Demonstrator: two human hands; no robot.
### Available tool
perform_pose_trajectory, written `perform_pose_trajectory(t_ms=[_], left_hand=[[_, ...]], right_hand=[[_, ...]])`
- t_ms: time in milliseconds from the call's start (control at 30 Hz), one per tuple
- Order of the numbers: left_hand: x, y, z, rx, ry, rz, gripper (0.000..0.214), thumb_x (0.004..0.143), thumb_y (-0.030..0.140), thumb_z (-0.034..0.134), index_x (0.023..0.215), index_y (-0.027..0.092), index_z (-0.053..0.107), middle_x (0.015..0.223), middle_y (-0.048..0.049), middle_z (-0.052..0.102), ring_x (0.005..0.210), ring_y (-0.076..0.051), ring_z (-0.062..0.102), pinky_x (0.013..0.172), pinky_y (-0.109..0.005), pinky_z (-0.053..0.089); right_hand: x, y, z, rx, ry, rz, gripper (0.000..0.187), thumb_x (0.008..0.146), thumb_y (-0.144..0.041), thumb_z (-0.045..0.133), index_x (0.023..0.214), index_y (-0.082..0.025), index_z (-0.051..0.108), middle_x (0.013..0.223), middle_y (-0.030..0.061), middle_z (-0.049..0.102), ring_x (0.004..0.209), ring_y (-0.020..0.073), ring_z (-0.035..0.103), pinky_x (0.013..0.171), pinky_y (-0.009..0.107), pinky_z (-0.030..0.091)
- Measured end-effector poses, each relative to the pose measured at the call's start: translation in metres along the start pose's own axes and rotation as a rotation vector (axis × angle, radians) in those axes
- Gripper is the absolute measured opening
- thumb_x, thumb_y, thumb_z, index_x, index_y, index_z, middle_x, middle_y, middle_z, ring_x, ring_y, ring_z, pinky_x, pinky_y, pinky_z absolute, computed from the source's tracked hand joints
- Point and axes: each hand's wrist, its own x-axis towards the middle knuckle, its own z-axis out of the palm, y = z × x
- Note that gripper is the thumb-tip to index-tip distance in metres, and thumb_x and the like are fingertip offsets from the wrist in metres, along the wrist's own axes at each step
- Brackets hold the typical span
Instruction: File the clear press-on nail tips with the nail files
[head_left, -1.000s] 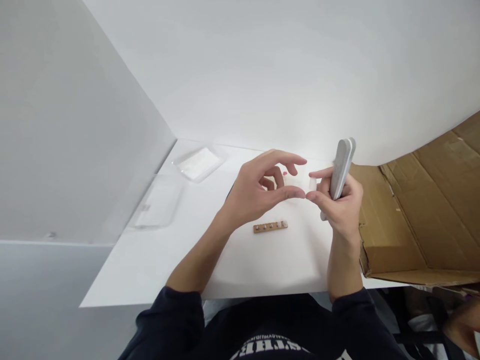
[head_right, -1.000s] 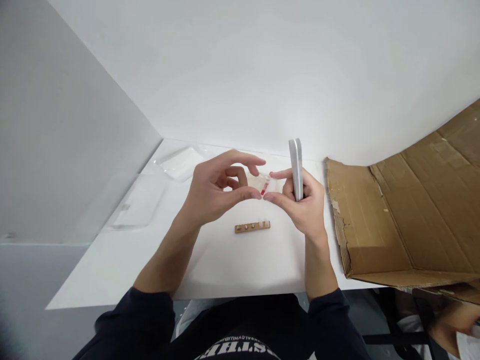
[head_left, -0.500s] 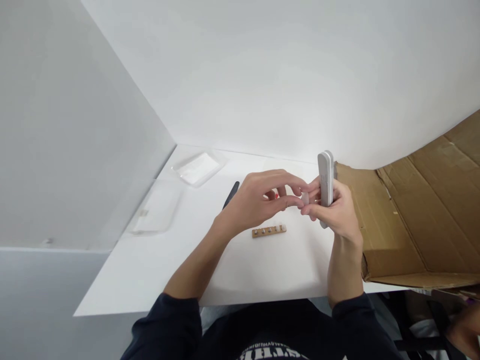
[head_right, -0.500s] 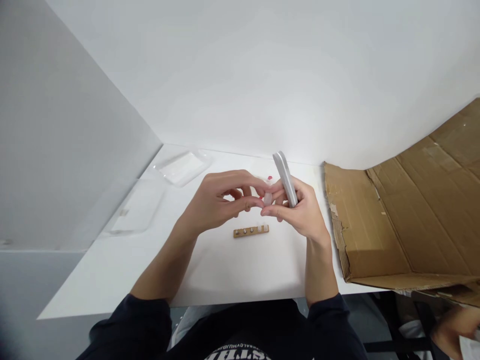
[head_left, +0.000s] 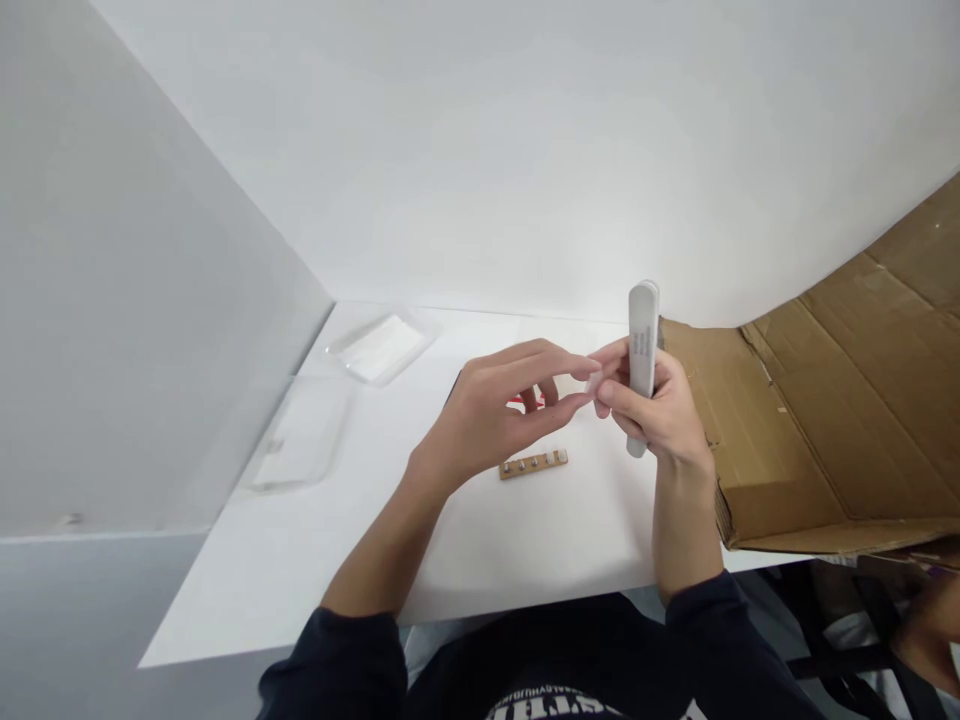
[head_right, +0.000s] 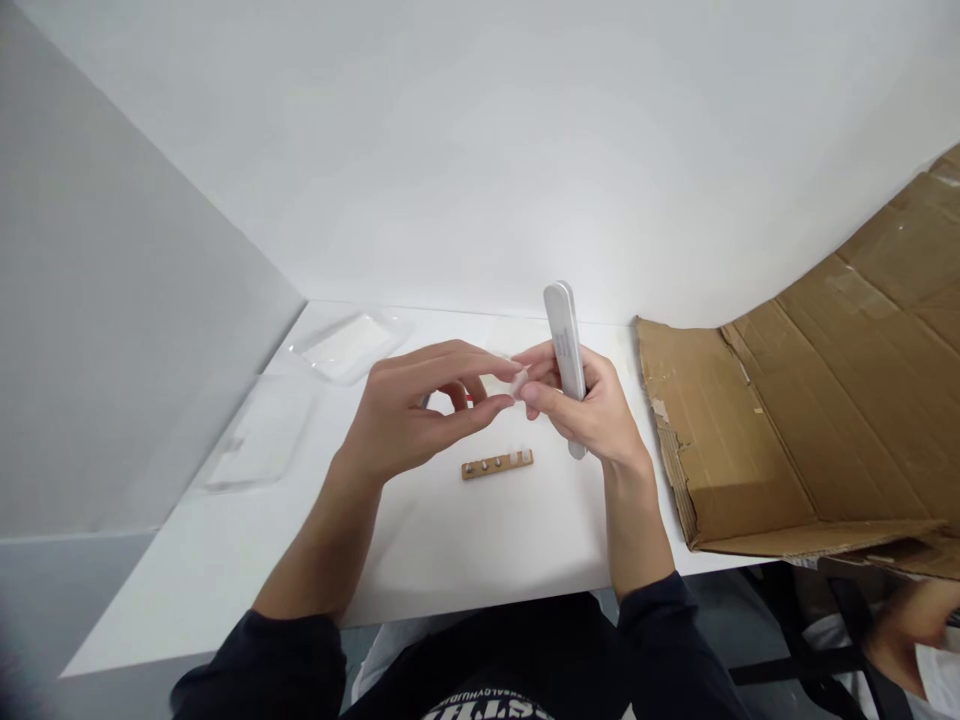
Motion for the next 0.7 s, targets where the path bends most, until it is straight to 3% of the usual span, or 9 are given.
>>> perform_pose_trajectory(t_ms=[100,200,300,433,533,700], left_hand=[[-0.001,0.002,-0.001,0.032,-0.039,0.002,0.020,0.095,0.019,0.076,0.114,0.025,0.077,0.099,-0.0004,0.079,0.063,-0.007,0.064,0.055,-0.018,0.057],[-0.001,0.006,-0.003,0.040,-0.080,-0.035,0.017,0.096,0.021,0.075,0.112,0.025,0.077,0.101,-0.0018,0.078,0.066,-0.008,0.065,0.055,-0.020,0.058],[-0.004,0.008,-0.006,0.053,-0.083,-0.065,0.015,0.095,0.022,0.077,0.110,0.024,0.077,0.098,-0.0020,0.076,0.069,-0.009,0.065,0.055,-0.019,0.056],[-0.024,0.001,-0.009,0.101,-0.079,-0.133,0.018,0.093,0.029,0.080,0.110,0.023,0.076,0.094,-0.0015,0.074,0.067,-0.009,0.062,0.054,-0.020,0.054],[-0.055,-0.013,-0.003,0.176,-0.104,-0.221,0.019,0.093,0.033,0.079,0.109,0.023,0.077,0.094,-0.0029,0.072,0.073,-0.012,0.063,0.058,-0.023,0.054],[-0.117,-0.043,0.026,0.195,-0.095,-0.368,0.020,0.091,0.036,0.081,0.104,0.022,0.078,0.096,-0.0070,0.072,0.090,-0.021,0.064,0.062,-0.028,0.054]], right_hand=[[-0.001,0.001,-0.003,-0.046,-0.001,0.006,0.043,0.085,-0.039,0.089,0.122,-0.024,0.074,0.076,-0.0036,0.074,0.060,0.0121,0.068,0.075,0.036,0.067],[-0.002,0.003,-0.006,-0.078,-0.013,0.003,0.053,0.085,-0.038,0.090,0.132,-0.025,0.071,0.078,-0.0041,0.075,0.064,0.0130,0.068,0.087,0.042,0.067],[-0.002,0.005,-0.008,-0.095,-0.039,0.001,0.051,0.089,-0.043,0.087,0.133,-0.025,0.070,0.081,-0.0016,0.076,0.063,0.0134,0.067,0.072,0.035,0.066],[0.000,0.005,-0.010,-0.174,0.045,-0.024,0.048,0.098,-0.055,0.073,0.134,-0.024,0.068,0.094,0.0037,0.077,0.059,0.0109,0.063,0.048,0.024,0.052],[0.000,0.004,-0.009,-0.230,0.096,-0.043,0.044,0.101,-0.056,0.068,0.131,-0.024,0.069,0.092,0.0031,0.074,0.056,0.0094,0.059,0.041,0.022,0.044],[-0.015,-0.009,-0.007,-0.324,0.104,-0.102,0.040,0.104,-0.056,0.064,0.131,-0.027,0.071,0.092,0.0033,0.072,0.056,0.0101,0.058,0.037,0.022,0.037]])
